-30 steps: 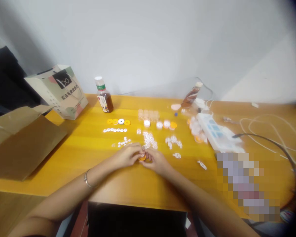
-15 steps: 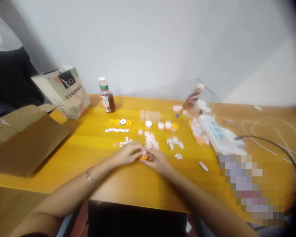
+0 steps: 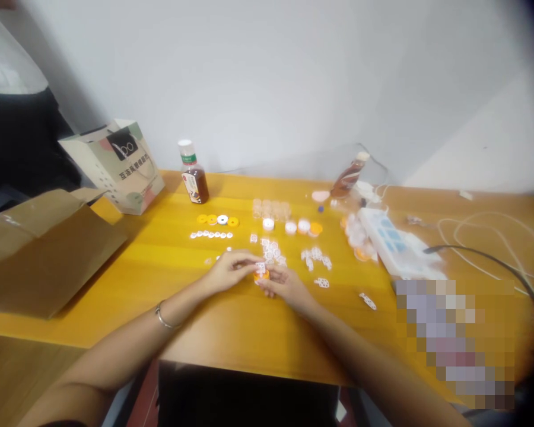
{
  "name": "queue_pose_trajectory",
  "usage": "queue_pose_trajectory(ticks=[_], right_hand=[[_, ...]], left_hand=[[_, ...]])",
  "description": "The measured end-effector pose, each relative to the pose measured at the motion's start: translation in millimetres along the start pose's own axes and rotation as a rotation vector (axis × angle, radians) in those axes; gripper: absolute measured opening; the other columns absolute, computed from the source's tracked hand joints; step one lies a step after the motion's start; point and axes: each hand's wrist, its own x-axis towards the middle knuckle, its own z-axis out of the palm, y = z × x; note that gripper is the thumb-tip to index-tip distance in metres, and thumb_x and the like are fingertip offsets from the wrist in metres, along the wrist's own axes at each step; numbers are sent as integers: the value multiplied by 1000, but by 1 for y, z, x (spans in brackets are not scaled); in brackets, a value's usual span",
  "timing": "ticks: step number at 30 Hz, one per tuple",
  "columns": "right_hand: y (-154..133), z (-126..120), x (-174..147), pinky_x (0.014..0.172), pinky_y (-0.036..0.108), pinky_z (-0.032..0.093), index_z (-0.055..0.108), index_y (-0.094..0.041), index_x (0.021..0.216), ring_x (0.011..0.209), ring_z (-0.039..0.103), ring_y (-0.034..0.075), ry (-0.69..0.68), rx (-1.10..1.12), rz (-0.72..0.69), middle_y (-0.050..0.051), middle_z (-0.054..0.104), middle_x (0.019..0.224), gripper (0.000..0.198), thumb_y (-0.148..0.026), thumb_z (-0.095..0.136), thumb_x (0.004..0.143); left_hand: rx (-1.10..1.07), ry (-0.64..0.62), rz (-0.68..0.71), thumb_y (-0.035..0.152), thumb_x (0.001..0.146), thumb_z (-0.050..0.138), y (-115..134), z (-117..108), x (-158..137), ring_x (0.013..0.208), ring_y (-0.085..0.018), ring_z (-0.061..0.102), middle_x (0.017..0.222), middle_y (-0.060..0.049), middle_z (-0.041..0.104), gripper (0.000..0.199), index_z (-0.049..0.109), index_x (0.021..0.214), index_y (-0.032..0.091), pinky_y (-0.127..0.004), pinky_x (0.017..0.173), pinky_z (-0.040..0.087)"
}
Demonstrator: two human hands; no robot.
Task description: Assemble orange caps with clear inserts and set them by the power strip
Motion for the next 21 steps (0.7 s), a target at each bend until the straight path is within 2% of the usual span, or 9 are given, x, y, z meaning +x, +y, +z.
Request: queue_pose_trajectory(ticks=[4,8,11,15,18,21], right_hand=[[-2,0,0,50,22,40,61,-17,90,50,49,8,15,28,-5,-4,55,60,35,-36,71,61],[-4,-1,1,50,21,39,62,-18,88,51,47,7,43,52,1,-3,56,64,33,-35,71,62],[-4,-2,1,51,21,40,62,-18,87,53,47,7,65,69,4,-2,58,68,33,-36,71,61],[-2,-3,2,53,21,41,61,-18,92,60,51,9,70,103,7,1,62,79,39,-34,72,59],[-1,-3,2,55,21,41,61,-19,94,65,54,10,69,127,11,2,63,83,41,-33,73,58],[-1,-3,1,55,21,41,61,-19,94,67,55,11,60,128,13,2,63,83,39,-32,73,59]], left_hand=[[4,6,8,28,80,56,-2,4,-2,78,-14,60,87,-7,65,20,64,92,14,-28,73,47],[15,-3,5,31,83,52,-4,0,5,89,-15,59,102,-8,62,32,55,112,18,-29,78,47],[211,92,64,32,84,50,-9,-15,28,97,-18,55,108,-9,58,37,49,119,20,-32,83,45],[674,148,114,27,85,46,-23,-33,76,105,-22,48,112,-10,51,41,43,125,19,-38,94,37],[762,162,104,24,85,45,-35,-36,104,108,-25,44,116,-12,46,40,44,124,17,-42,96,34],[782,180,92,21,85,43,-44,-31,118,109,-27,41,119,-14,43,34,48,118,16,-44,97,31]])
